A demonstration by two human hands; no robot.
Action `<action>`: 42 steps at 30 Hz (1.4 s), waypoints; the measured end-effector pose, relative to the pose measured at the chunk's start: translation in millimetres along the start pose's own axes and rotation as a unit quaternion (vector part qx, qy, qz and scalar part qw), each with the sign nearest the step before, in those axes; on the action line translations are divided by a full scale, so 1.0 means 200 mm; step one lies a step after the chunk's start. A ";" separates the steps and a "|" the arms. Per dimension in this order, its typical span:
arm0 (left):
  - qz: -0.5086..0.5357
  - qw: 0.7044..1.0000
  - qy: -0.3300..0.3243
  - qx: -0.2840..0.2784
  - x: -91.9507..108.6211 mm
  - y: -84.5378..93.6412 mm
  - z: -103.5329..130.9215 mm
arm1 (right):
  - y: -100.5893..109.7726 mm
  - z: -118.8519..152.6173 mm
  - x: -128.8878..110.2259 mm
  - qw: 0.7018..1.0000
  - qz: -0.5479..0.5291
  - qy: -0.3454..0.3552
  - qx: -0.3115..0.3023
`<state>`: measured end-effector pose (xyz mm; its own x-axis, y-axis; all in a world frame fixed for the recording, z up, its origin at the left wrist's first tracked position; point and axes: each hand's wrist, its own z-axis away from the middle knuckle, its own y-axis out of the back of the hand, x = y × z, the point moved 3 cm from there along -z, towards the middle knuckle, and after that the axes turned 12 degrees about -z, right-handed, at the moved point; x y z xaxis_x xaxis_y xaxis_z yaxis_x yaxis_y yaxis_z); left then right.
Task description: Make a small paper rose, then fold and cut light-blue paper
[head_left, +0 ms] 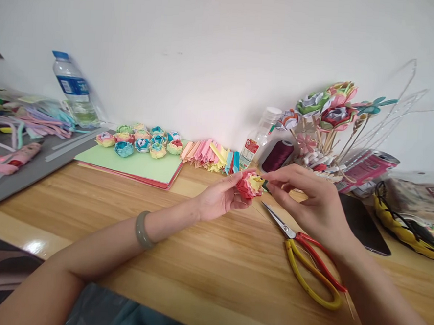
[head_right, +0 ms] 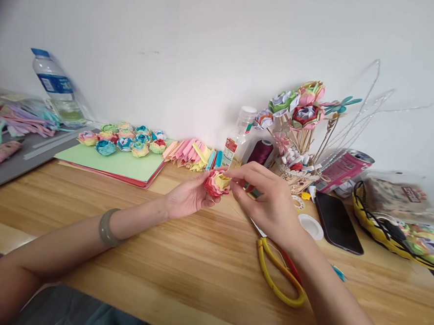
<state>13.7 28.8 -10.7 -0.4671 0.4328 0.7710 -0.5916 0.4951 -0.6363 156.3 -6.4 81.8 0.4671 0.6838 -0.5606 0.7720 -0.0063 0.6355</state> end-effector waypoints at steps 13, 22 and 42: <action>-0.116 0.987 0.112 -0.005 -0.05 -0.04 0.01 | -0.04 -0.01 0.01 0.987 -0.097 -0.076 -0.099; -0.101 0.987 0.127 -0.013 -0.06 -0.02 -0.01 | -0.05 0.00 0.00 0.995 -0.052 -0.027 -0.079; -0.083 0.992 -0.088 0.046 0.02 -0.03 0.02 | -0.02 0.00 0.05 0.998 -0.041 -0.037 0.039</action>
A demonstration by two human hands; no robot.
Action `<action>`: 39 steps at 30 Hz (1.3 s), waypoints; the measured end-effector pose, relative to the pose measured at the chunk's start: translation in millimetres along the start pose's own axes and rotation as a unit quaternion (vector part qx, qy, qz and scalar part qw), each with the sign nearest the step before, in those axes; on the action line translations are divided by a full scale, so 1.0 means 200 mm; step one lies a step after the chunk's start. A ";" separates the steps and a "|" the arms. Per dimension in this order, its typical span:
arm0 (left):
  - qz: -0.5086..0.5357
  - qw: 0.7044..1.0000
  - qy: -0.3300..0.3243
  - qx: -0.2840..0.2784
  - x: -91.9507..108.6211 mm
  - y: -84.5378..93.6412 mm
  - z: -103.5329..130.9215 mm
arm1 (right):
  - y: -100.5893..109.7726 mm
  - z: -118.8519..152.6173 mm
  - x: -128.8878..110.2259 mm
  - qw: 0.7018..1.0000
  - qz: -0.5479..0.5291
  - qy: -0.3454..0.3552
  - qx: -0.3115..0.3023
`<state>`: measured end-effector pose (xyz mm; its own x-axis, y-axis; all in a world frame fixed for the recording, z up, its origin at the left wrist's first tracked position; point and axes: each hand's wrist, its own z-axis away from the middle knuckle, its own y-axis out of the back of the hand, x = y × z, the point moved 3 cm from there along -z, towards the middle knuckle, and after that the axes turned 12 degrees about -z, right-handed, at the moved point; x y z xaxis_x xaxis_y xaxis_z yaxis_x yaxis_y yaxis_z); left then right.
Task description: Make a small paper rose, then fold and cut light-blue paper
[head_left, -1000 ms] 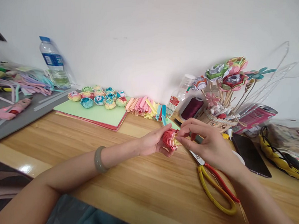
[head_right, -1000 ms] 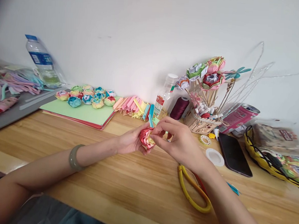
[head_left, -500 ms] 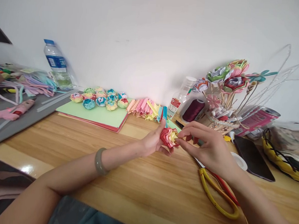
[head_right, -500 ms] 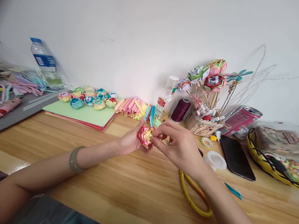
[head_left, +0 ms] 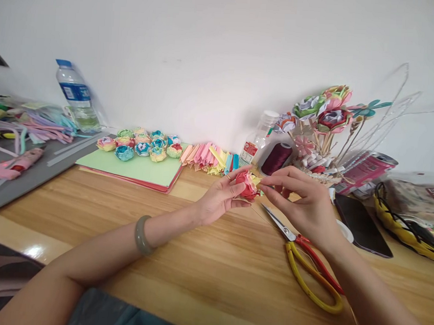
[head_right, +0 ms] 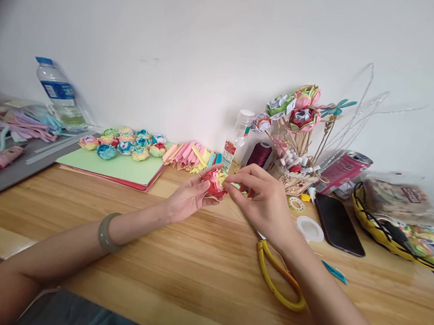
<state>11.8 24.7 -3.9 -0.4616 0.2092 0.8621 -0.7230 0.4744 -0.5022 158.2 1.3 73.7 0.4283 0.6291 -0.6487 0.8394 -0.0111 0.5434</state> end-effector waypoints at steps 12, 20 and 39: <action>-0.077 0.994 -0.071 0.039 0.00 -0.02 0.00 | -0.02 0.00 0.03 0.993 0.001 -0.120 -0.006; -0.069 0.993 -0.084 0.049 0.00 -0.02 0.01 | -0.05 0.03 -0.03 0.988 0.148 0.034 0.032; -0.125 0.981 -0.133 0.063 0.02 -0.02 0.01 | -0.02 0.01 -0.04 0.996 -0.017 -0.080 0.031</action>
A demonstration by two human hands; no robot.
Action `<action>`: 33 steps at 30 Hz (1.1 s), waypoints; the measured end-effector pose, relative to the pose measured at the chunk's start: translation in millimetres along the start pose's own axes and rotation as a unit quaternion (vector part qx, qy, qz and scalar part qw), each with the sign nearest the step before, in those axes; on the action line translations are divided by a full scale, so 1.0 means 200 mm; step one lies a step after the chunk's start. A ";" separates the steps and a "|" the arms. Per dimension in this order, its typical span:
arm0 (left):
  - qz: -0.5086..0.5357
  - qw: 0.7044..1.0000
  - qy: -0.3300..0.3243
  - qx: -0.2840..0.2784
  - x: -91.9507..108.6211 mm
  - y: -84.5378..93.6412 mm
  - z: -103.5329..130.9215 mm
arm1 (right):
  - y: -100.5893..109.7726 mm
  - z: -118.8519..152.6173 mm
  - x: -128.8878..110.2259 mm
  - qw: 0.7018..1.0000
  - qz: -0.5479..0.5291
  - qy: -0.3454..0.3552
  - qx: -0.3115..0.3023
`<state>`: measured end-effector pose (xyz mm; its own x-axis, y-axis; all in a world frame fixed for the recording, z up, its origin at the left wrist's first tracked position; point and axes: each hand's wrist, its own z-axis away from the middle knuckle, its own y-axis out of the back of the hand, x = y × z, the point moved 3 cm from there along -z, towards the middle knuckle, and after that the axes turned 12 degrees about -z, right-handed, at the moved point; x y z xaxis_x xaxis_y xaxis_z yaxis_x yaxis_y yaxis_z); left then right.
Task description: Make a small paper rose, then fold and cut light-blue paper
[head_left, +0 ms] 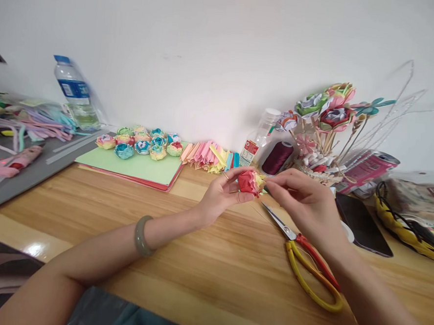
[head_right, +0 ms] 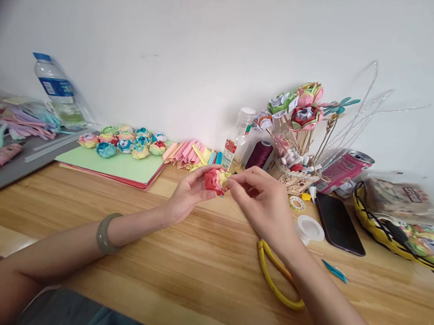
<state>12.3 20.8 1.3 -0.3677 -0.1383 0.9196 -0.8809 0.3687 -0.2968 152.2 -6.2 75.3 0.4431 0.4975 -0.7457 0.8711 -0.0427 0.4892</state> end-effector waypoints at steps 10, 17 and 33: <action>-0.013 1.000 -0.018 -0.008 0.01 0.00 0.00 | 0.01 -0.02 0.07 0.967 -0.175 -0.173 -0.070; -0.010 1.000 -0.005 -0.008 0.00 0.00 0.00 | 0.02 -0.03 0.07 0.974 -0.145 -0.160 -0.070; -0.056 0.997 -0.013 -0.055 0.00 0.01 0.01 | 0.04 -0.04 0.10 0.976 -0.139 -0.146 -0.085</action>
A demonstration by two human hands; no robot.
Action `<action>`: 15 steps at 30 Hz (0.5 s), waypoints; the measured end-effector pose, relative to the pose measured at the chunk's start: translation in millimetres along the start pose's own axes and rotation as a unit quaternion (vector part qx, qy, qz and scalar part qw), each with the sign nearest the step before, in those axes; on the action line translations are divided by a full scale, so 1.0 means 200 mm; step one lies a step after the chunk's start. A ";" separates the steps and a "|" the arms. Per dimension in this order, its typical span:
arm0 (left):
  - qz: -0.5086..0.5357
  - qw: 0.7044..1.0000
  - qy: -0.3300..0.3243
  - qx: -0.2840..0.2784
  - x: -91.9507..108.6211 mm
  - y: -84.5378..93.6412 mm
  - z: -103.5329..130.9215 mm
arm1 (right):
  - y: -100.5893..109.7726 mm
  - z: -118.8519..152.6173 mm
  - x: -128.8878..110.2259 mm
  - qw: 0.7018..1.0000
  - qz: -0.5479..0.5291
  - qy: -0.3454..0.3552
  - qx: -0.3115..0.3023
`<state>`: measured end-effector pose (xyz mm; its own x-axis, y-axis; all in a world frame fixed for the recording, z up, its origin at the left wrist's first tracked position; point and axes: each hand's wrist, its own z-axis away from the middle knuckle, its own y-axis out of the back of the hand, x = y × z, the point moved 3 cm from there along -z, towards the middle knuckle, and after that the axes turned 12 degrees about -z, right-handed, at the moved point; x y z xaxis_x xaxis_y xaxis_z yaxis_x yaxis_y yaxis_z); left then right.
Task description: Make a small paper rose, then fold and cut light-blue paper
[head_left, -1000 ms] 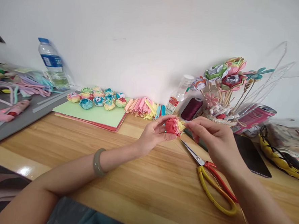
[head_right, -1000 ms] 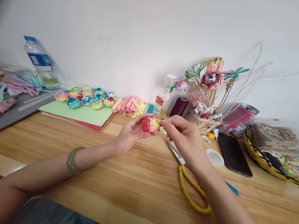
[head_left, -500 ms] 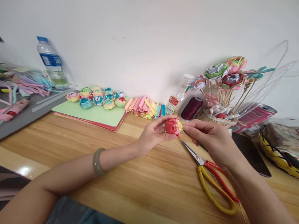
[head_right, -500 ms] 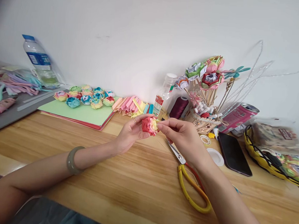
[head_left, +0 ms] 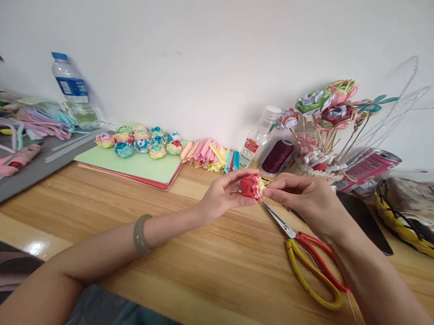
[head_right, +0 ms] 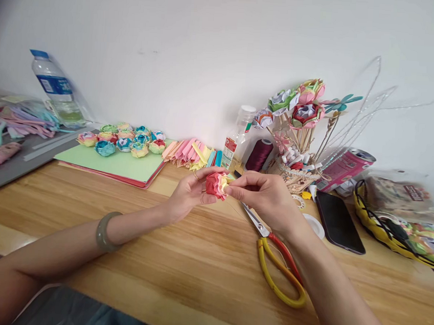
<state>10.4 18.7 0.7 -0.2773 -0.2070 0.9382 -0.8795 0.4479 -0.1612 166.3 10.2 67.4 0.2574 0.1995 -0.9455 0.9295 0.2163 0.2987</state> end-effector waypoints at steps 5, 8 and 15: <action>-0.005 1.000 -0.006 -0.001 0.00 0.00 -0.01 | 0.02 0.01 0.00 0.999 0.003 0.002 -0.044; -0.001 1.000 -0.014 -0.002 0.00 0.00 -0.01 | 0.04 0.01 -0.01 0.997 0.007 -0.001 -0.082; 0.002 1.000 -0.006 0.002 0.00 0.00 0.00 | 0.02 0.01 -0.03 0.998 0.038 0.017 -0.036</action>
<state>10.8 19.2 1.1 -0.2850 -0.2157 0.9339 -0.8798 0.4456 -0.1656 169.4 7.1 73.5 0.3170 0.2506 -0.9147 0.8856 0.2671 0.3801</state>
